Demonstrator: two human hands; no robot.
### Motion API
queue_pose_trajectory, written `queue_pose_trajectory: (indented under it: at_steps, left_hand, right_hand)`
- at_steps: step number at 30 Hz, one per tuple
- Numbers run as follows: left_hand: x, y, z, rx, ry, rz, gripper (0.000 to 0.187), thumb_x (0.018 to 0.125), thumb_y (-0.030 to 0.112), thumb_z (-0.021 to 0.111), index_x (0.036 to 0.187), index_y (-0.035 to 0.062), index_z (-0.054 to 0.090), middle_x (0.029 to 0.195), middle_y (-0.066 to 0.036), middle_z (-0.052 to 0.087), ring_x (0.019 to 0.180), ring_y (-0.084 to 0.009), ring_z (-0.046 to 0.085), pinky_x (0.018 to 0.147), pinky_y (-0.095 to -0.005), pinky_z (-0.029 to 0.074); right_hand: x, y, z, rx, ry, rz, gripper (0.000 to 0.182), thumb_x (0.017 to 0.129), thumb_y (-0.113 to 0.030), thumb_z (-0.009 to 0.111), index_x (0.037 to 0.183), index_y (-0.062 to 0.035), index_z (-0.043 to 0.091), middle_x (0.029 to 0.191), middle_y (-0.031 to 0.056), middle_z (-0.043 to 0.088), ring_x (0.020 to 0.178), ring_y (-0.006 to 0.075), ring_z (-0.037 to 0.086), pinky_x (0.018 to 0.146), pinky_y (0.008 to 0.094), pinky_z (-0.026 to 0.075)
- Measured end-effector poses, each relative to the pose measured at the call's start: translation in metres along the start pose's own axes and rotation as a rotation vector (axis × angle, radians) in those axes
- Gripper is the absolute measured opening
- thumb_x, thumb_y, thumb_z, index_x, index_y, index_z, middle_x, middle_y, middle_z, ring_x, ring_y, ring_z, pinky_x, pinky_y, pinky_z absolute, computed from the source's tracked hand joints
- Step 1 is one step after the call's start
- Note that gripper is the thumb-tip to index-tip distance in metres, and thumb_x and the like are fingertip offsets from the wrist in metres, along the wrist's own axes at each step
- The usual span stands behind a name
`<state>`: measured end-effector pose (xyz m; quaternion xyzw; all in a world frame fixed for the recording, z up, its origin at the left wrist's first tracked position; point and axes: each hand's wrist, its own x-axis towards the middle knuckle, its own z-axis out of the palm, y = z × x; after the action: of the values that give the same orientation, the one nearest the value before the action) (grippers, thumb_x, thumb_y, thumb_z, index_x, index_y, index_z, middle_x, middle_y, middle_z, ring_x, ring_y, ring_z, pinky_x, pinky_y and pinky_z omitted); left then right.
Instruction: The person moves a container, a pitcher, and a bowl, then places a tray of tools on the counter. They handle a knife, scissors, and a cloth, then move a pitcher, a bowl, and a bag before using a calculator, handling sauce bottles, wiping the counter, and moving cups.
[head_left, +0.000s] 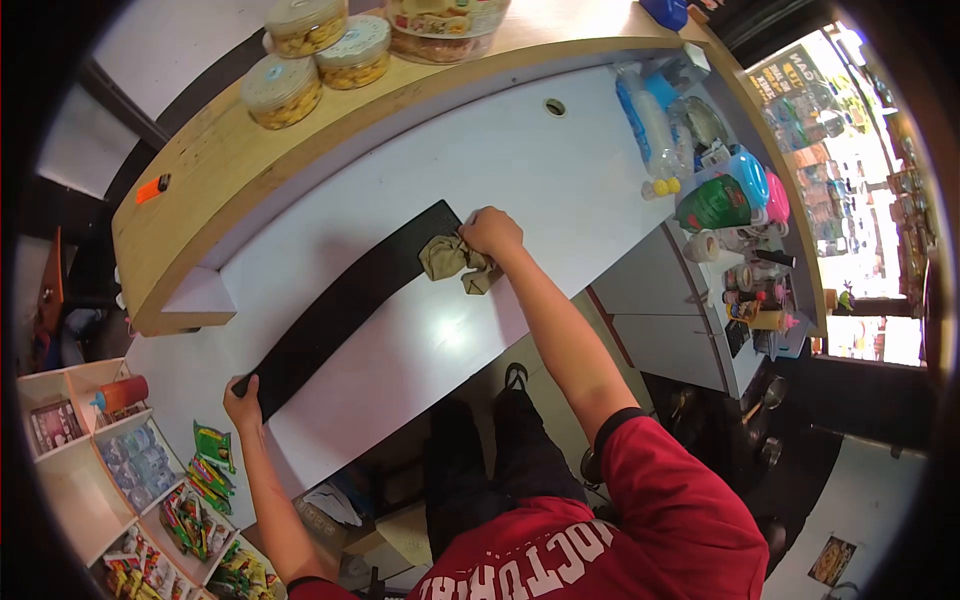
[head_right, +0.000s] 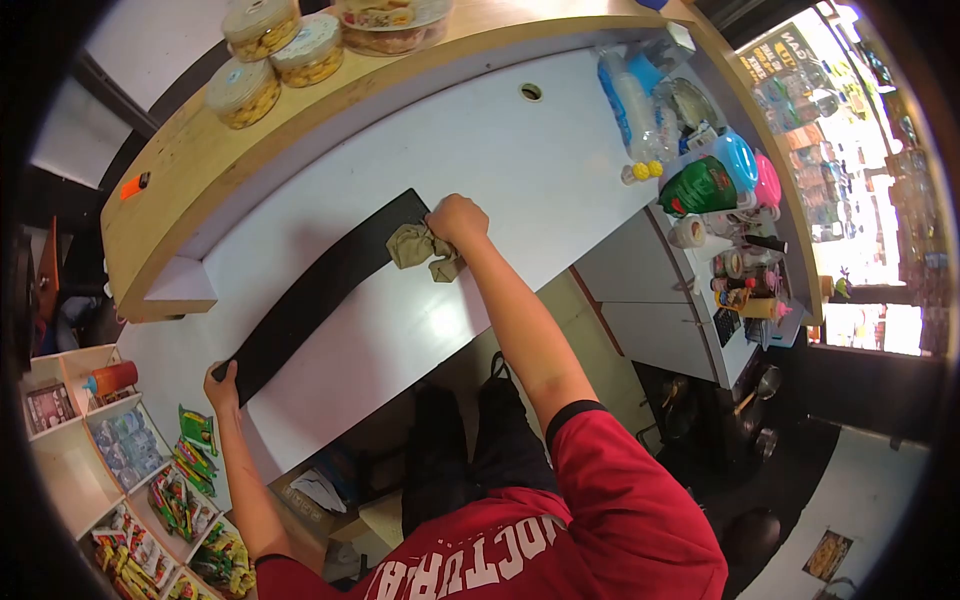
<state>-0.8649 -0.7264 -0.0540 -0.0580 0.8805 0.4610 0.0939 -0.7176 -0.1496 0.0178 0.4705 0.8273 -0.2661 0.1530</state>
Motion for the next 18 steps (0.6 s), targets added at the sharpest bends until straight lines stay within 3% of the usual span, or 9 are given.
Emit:
queue_pose_trajectory:
  at_steps: [2,7,9,13,15,18]
  left_hand:
    - [-0.017,0.008,0.005,-0.016,-0.060,-0.049,0.017,0.088,0.008,0.082,0.098,0.0023,0.070,0.091,-0.003,0.070,0.084,-0.0147,0.063,0.082,-0.0302,0.052]
    - [-0.090,0.020,0.036,0.235,-0.072,0.292,0.028,0.085,0.018,0.085,0.095,-0.0006,0.067,0.086,-0.010,0.069,0.082,-0.0234,0.064,0.082,-0.0370,0.052]
    - [-0.121,0.032,0.051,0.160,-0.104,0.358,0.028,0.084,0.019,0.086,0.094,-0.0004,0.067,0.086,-0.011,0.069,0.083,-0.0237,0.064,0.083,-0.0369,0.052]
    - [-0.161,0.057,0.084,0.081,-0.299,0.327,0.026,0.087,0.019,0.084,0.095,0.0002,0.068,0.085,-0.012,0.073,0.077,-0.0260,0.069,0.075,-0.0382,0.054]
    - [-0.170,0.061,0.102,0.128,-0.241,0.320,0.026,0.089,0.020,0.082,0.095,-0.0002,0.068,0.087,-0.015,0.073,0.080,-0.0303,0.070,0.077,-0.0398,0.054]
    - [-0.161,0.058,0.113,0.166,-0.152,0.369,0.027,0.091,0.023,0.080,0.095,-0.0002,0.068,0.089,-0.016,0.073,0.083,-0.0340,0.070,0.079,-0.0413,0.054]
  right_hand:
    - [-0.005,0.015,-0.003,-0.071,0.023,-0.036,0.040,0.085,-0.042,0.074,0.105,-0.0070,0.078,0.111,0.0163,0.077,0.107,0.0342,0.073,0.088,0.0452,0.059]
    - [-0.026,0.075,-0.017,-0.256,0.085,-0.015,0.038,0.083,-0.042,0.075,0.103,-0.0094,0.079,0.107,0.0156,0.077,0.103,0.0354,0.073,0.086,0.0468,0.059]
    - [-0.041,0.106,-0.042,-0.298,0.121,0.005,0.036,0.083,-0.041,0.077,0.102,-0.0099,0.078,0.108,0.0163,0.076,0.103,0.0364,0.073,0.085,0.0482,0.059]
    - [-0.016,0.199,-0.068,-0.226,0.095,0.115,0.038,0.080,-0.042,0.078,0.104,-0.0129,0.081,0.106,0.0152,0.078,0.100,0.0350,0.074,0.085,0.0456,0.059]
    - [-0.019,0.233,-0.078,-0.132,0.090,0.056,0.042,0.083,-0.045,0.079,0.102,-0.0083,0.080,0.098,0.0149,0.078,0.093,0.0307,0.075,0.084,0.0417,0.059]
    - [-0.050,0.271,-0.087,0.357,0.068,-0.012,0.041,0.089,-0.042,0.077,0.103,-0.0038,0.079,0.091,0.0116,0.076,0.083,0.0198,0.071,0.078,0.0356,0.058]
